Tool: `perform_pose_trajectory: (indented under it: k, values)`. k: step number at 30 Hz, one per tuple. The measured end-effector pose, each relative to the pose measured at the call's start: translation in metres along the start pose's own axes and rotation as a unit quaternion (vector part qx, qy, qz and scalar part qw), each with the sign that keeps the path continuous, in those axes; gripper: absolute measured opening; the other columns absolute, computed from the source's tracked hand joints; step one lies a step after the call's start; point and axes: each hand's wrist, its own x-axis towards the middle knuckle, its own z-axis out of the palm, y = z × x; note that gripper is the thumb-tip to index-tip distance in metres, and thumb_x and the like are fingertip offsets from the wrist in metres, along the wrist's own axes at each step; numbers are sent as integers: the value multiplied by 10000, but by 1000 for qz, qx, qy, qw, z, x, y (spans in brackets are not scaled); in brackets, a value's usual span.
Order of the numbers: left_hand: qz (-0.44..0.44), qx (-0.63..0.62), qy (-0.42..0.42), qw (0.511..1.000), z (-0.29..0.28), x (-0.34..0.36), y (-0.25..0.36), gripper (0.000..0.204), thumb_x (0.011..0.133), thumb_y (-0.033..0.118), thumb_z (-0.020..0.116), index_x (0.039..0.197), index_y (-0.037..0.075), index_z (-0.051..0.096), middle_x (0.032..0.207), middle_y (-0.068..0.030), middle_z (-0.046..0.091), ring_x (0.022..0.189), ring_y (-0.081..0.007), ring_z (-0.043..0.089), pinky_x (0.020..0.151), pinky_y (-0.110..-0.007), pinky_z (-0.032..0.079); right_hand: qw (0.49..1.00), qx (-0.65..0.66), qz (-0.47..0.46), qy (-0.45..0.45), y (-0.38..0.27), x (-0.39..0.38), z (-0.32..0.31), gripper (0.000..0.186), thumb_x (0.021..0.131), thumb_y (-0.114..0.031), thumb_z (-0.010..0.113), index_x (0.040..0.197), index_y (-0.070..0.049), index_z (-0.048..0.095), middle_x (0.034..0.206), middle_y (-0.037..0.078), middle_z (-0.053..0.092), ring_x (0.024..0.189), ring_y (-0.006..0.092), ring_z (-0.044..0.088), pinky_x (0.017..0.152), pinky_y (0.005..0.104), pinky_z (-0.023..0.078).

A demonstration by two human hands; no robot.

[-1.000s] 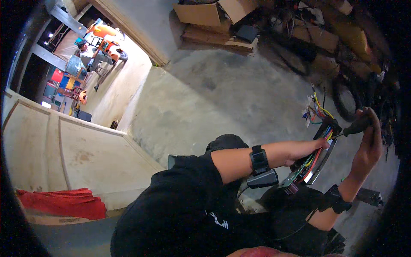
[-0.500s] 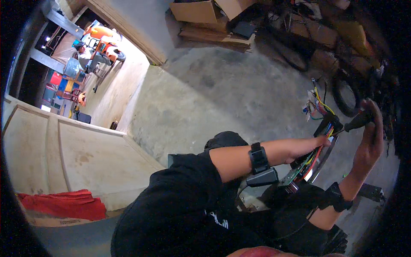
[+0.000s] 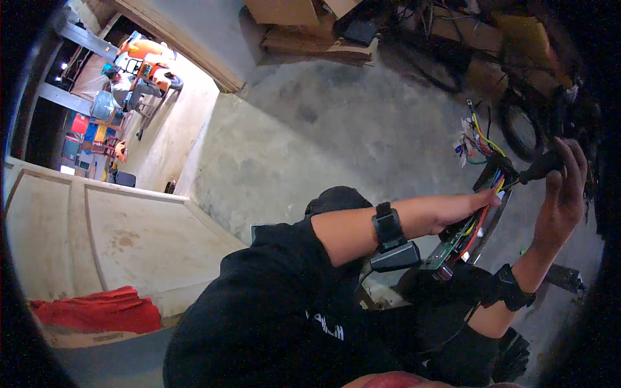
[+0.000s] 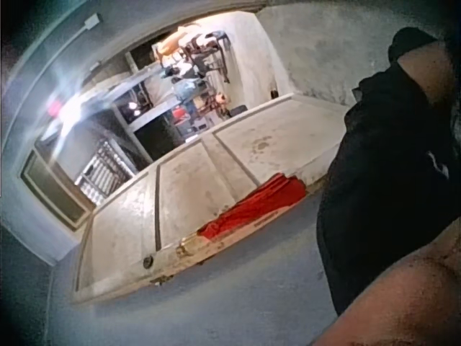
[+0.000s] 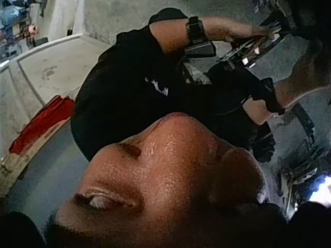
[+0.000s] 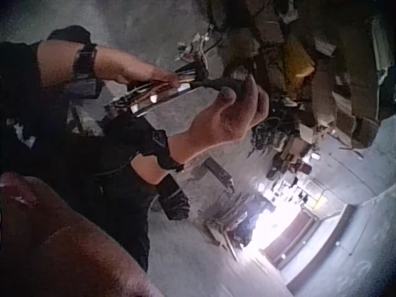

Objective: Inspecting and repairing an electronic controller for a vehicle by manipulating wiring and components with a screwdriver.

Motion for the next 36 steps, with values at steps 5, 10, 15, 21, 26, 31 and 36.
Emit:
perform_pose_trajectory:
  k: [5,10,15,21,26,31,36]
  values:
    - [3,9,1,1000,11,-3,11,509,848,605,478,874,105,568,722,-5,562,580,-129,523,548,-292,418,984,154,91,1,11,-5,-7,315,938,-176,505,1200,-9,562,1234,121,551,1159,214,499,988,330,368]
    - [2,13,9,1000,13,-8,12,502,847,607,469,853,116,573,696,-9,564,559,-136,525,526,-297,415,996,64,62,-6,1,1,-5,310,935,-163,506,1196,-7,562,1243,130,543,1156,226,507,980,335,382]
    - [4,-6,-11,1000,14,-15,15,504,833,591,494,825,96,585,673,-39,579,566,-152,539,549,-299,428,998,23,54,27,7,-5,-4,286,950,-99,458,1198,7,555,1209,128,571,1122,222,538,990,326,370]
    - [0,25,30,999,10,-13,11,500,840,580,495,890,95,610,729,-37,612,590,-149,554,575,-294,443,991,90,100,-24,-12,2,2,284,945,-68,457,1204,5,548,1197,127,578,1113,215,542,989,331,378]
    - [43,19,-22,999,7,-6,6,467,862,529,503,995,88,585,861,-29,616,721,-129,562,663,-272,447,981,162,108,8,0,-8,3,277,952,-57,446,1202,7,548,1166,100,596,1085,178,549,964,301,388]
    - [9,-31,27,999,2,-14,14,413,863,481,535,1053,114,553,794,25,545,695,-80,507,612,-240,430,961,244,130,16,-11,7,17,263,949,-71,469,1182,26,543,1130,95,602,1024,170,579,920,289,431]
    - [-31,-17,42,998,9,-16,26,396,817,507,570,928,128,545,766,16,519,612,-103,497,553,-261,415,937,306,163,53,-5,9,4,250,934,-70,503,1164,15,555,1083,68,621,979,152,599,861,271,464]
